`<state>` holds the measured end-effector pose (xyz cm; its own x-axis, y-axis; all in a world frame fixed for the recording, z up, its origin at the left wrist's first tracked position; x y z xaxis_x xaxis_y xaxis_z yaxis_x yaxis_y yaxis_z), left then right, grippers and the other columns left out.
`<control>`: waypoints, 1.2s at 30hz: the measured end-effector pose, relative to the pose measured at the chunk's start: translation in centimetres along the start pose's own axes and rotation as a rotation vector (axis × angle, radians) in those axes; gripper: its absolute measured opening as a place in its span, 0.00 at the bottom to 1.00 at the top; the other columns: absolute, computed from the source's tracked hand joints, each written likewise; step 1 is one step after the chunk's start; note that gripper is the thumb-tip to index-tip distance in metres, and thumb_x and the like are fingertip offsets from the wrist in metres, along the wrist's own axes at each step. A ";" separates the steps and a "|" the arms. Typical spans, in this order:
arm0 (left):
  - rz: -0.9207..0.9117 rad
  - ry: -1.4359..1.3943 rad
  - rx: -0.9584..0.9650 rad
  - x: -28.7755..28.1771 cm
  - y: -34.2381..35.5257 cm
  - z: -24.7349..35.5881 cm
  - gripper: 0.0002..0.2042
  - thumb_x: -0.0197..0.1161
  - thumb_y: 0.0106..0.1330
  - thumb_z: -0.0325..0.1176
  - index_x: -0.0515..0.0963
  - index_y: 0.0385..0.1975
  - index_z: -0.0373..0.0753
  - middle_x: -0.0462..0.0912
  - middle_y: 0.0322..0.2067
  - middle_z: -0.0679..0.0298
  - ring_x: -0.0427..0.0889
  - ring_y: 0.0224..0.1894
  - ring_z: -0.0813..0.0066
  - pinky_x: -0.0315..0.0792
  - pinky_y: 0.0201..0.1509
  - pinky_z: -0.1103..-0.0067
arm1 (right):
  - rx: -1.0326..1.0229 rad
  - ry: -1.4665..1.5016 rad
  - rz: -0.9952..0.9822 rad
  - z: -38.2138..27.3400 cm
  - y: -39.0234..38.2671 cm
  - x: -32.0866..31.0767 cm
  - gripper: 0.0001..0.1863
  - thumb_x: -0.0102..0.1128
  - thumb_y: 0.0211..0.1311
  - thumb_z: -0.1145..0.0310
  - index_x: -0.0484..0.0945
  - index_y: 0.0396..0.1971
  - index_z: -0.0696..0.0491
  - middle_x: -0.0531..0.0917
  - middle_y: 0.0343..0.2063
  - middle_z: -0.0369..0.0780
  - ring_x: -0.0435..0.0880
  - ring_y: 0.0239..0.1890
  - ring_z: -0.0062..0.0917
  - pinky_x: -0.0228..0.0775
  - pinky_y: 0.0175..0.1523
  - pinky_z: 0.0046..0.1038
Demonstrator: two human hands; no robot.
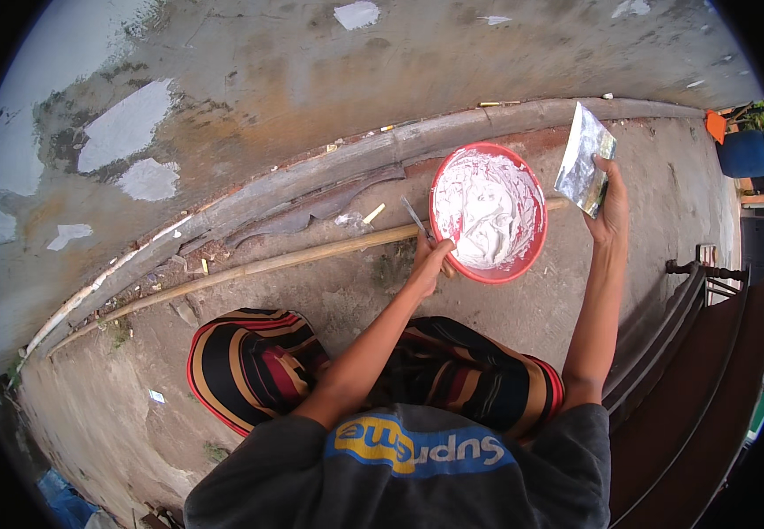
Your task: The person applies white plaster to a concrete wall using a trowel and a smaller scraper. They repeatedly scoop plaster from a red bucket, spread it onto the wall, and smooth the surface. The person occasionally scrapes excess plaster from the trowel back into the bucket.
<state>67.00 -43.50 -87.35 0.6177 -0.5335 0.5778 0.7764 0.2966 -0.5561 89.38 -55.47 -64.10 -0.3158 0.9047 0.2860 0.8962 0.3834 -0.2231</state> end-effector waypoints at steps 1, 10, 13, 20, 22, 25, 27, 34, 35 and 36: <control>0.010 -0.004 -0.018 -0.3 -0.1 0.1 0.25 0.62 0.59 0.33 0.59 0.53 0.38 0.72 0.39 0.63 0.73 0.37 0.77 0.70 0.39 0.77 | 0.016 0.014 0.017 1.0 -0.4 -1.0 0.22 0.60 0.59 0.66 0.70 0.51 0.61 0.80 0.41 0.42 0.84 0.40 0.26 0.79 0.47 0.30; 0.201 -0.092 0.157 -4.3 0.8 2.4 0.33 0.62 0.59 0.36 0.51 0.62 0.40 0.68 0.45 0.63 0.70 0.43 0.74 0.70 0.42 0.73 | 0.094 0.119 -0.016 5.2 -1.6 -2.5 0.18 0.59 0.59 0.66 0.73 0.47 0.58 0.81 0.39 0.39 0.83 0.38 0.24 0.79 0.44 0.29; 0.282 -0.112 0.169 -4.8 0.8 2.9 0.38 0.62 0.59 0.36 0.47 0.65 0.38 0.68 0.45 0.62 0.71 0.44 0.74 0.70 0.41 0.72 | 0.058 0.099 -0.037 5.4 -1.4 -2.1 0.17 0.58 0.60 0.66 0.73 0.47 0.58 0.81 0.38 0.39 0.83 0.37 0.23 0.79 0.43 0.28; 0.373 0.084 0.200 -4.0 -1.8 4.3 0.45 0.64 0.62 0.47 0.40 0.68 0.36 0.67 0.51 0.56 0.73 0.48 0.72 0.70 0.48 0.71 | 0.181 0.195 -0.149 8.4 -1.3 -0.2 0.14 0.57 0.62 0.71 0.73 0.46 0.59 0.82 0.41 0.40 0.83 0.41 0.23 0.78 0.48 0.27; 0.563 0.189 0.333 -5.6 -2.9 5.2 0.45 0.61 0.64 0.51 0.40 0.68 0.35 0.65 0.54 0.52 0.72 0.52 0.68 0.66 0.55 0.70 | 0.202 0.298 -0.250 9.5 -1.1 0.8 0.15 0.58 0.62 0.73 0.73 0.48 0.59 0.81 0.44 0.40 0.81 0.46 0.24 0.75 0.54 0.27; 0.706 0.307 0.587 -7.1 -3.9 7.7 0.46 0.57 0.63 0.58 0.40 0.68 0.33 0.61 0.59 0.48 0.68 0.59 0.62 0.59 0.64 0.67 | 0.234 0.494 -0.259 9.5 -2.4 4.7 0.16 0.61 0.61 0.73 0.73 0.48 0.59 0.80 0.46 0.41 0.80 0.49 0.25 0.75 0.56 0.28; 0.429 0.290 0.571 -2.6 -5.7 10.8 0.49 0.56 0.61 0.64 0.42 0.68 0.33 0.59 0.61 0.48 0.65 0.60 0.59 0.58 0.66 0.63 | 0.294 0.490 -0.248 11.2 -2.9 5.9 0.18 0.65 0.59 0.70 0.73 0.47 0.59 0.80 0.46 0.41 0.80 0.47 0.25 0.75 0.54 0.27; 0.169 0.511 0.702 5.1 -7.2 10.3 0.41 0.51 0.67 0.61 0.53 0.62 0.27 0.60 0.59 0.52 0.62 0.60 0.68 0.58 0.63 0.74 | 0.535 0.339 -0.347 14.3 -6.8 13.2 0.22 0.73 0.52 0.64 0.75 0.41 0.62 0.81 0.35 0.41 0.79 0.33 0.23 0.73 0.33 0.25; 0.143 0.453 0.597 4.6 -6.6 10.2 0.38 0.49 0.68 0.61 0.56 0.59 0.28 0.63 0.56 0.53 0.64 0.57 0.70 0.60 0.61 0.74 | 0.517 0.245 -0.342 14.5 -7.0 13.1 0.22 0.73 0.53 0.64 0.75 0.40 0.63 0.80 0.33 0.41 0.78 0.31 0.22 0.72 0.30 0.25; 0.119 0.396 0.492 3.8 -5.9 10.5 0.36 0.48 0.69 0.61 0.60 0.57 0.28 0.65 0.53 0.55 0.65 0.55 0.72 0.61 0.58 0.74 | 0.500 0.151 -0.338 14.7 -7.1 13.0 0.21 0.73 0.53 0.64 0.75 0.39 0.64 0.80 0.31 0.41 0.77 0.28 0.21 0.71 0.27 0.25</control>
<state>66.04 -39.00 -75.61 0.6832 -0.6986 0.2126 0.7302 0.6503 -0.2098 74.32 -43.67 -72.50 -0.4764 0.6961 0.5371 0.4887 0.7175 -0.4964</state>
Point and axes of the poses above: each hand's wrist, its own y-axis towards the middle knuckle, its own x-axis out of the palm, z = x × y, the point moved 6 cm from there along y, towards the middle knuckle
